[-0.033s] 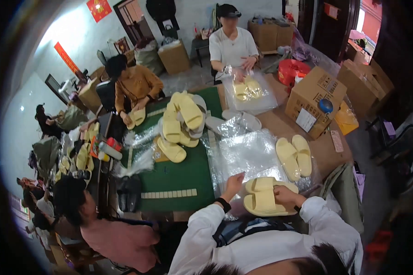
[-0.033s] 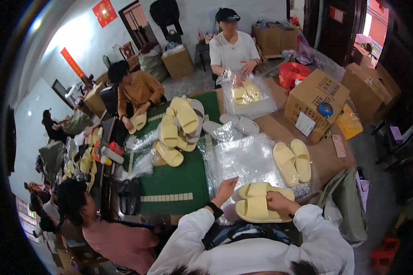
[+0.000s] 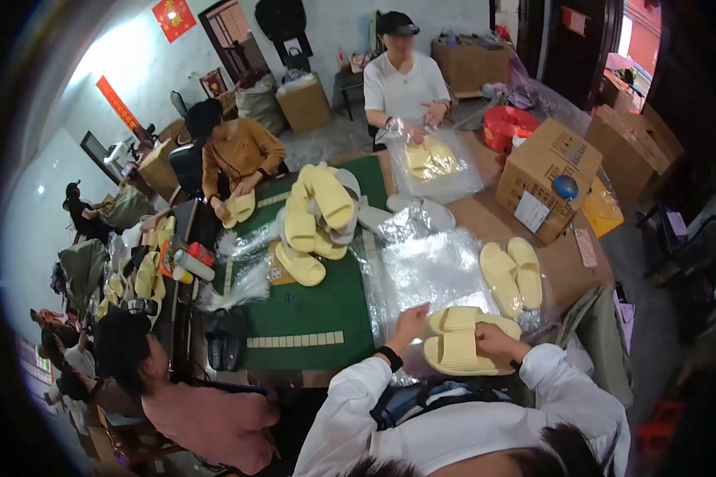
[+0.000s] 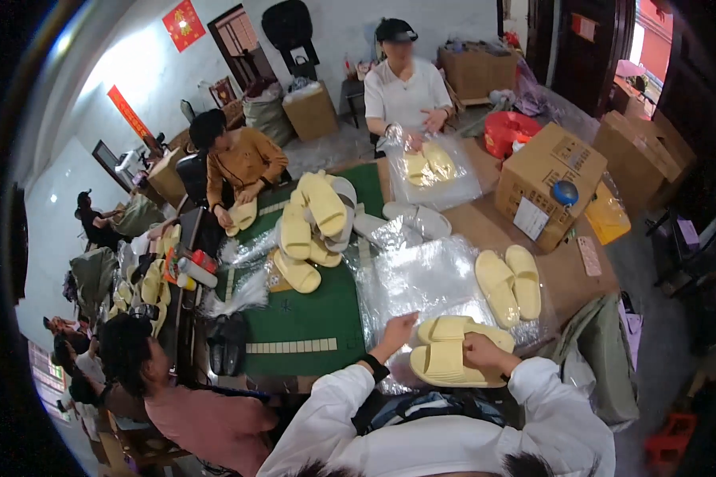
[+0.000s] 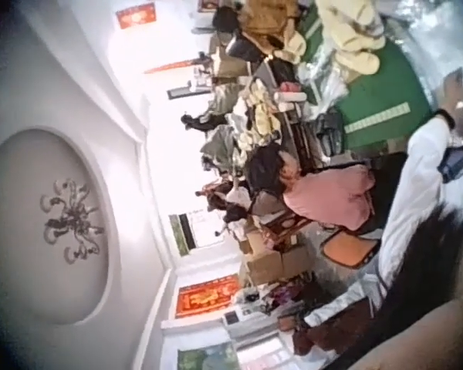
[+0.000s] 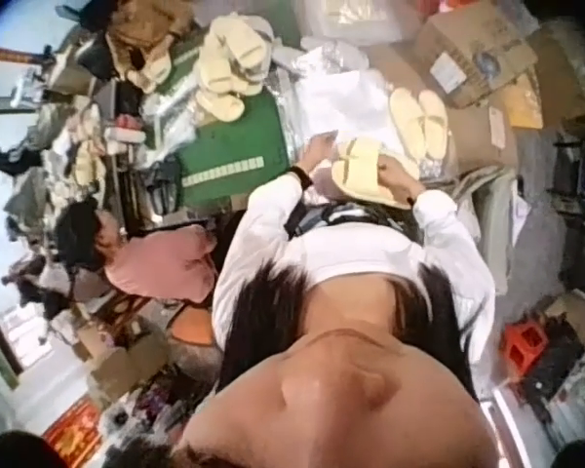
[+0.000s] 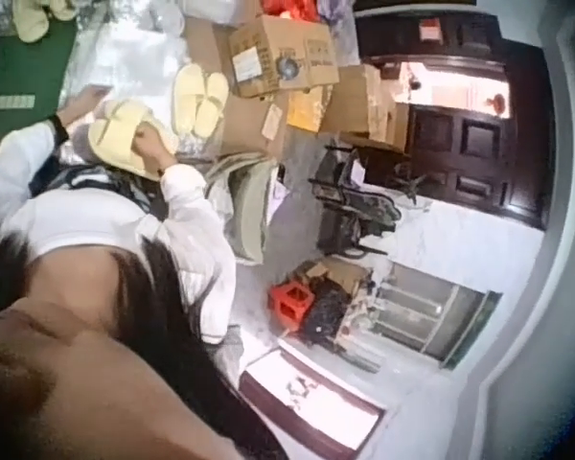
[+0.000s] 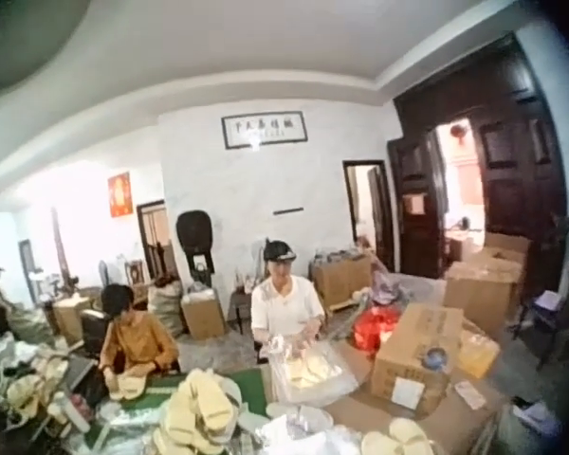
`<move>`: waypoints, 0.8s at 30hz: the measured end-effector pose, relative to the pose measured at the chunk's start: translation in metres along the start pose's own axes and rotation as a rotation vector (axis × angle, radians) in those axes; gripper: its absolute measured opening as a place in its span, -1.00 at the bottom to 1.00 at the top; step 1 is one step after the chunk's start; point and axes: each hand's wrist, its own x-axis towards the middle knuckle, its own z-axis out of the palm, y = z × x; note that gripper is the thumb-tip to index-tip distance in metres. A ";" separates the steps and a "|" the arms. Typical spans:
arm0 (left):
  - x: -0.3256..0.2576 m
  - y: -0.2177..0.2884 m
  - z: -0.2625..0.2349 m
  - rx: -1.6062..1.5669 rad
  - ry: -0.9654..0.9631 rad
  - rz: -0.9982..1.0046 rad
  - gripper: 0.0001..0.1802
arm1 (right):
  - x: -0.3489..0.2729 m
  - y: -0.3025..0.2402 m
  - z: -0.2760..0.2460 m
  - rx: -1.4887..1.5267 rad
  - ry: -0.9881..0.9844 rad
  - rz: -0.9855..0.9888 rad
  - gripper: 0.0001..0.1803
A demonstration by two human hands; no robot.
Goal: The recorder is inspecting, pairing, and packing yellow and grey rubber slides into plastic bags and a larger bin within a shoe manufacturing facility.
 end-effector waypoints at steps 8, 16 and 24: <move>-0.018 0.051 0.002 0.442 -0.081 0.415 -0.70 | 0.007 -0.002 0.006 -0.358 0.521 -0.199 -0.72; -0.047 0.059 -0.011 0.654 -0.096 0.339 -0.53 | 0.026 0.002 0.033 -0.448 0.537 -0.151 -0.66; -0.054 0.045 -0.007 0.757 0.103 0.441 -0.51 | 0.049 -0.008 0.041 -0.479 0.576 -0.154 -0.69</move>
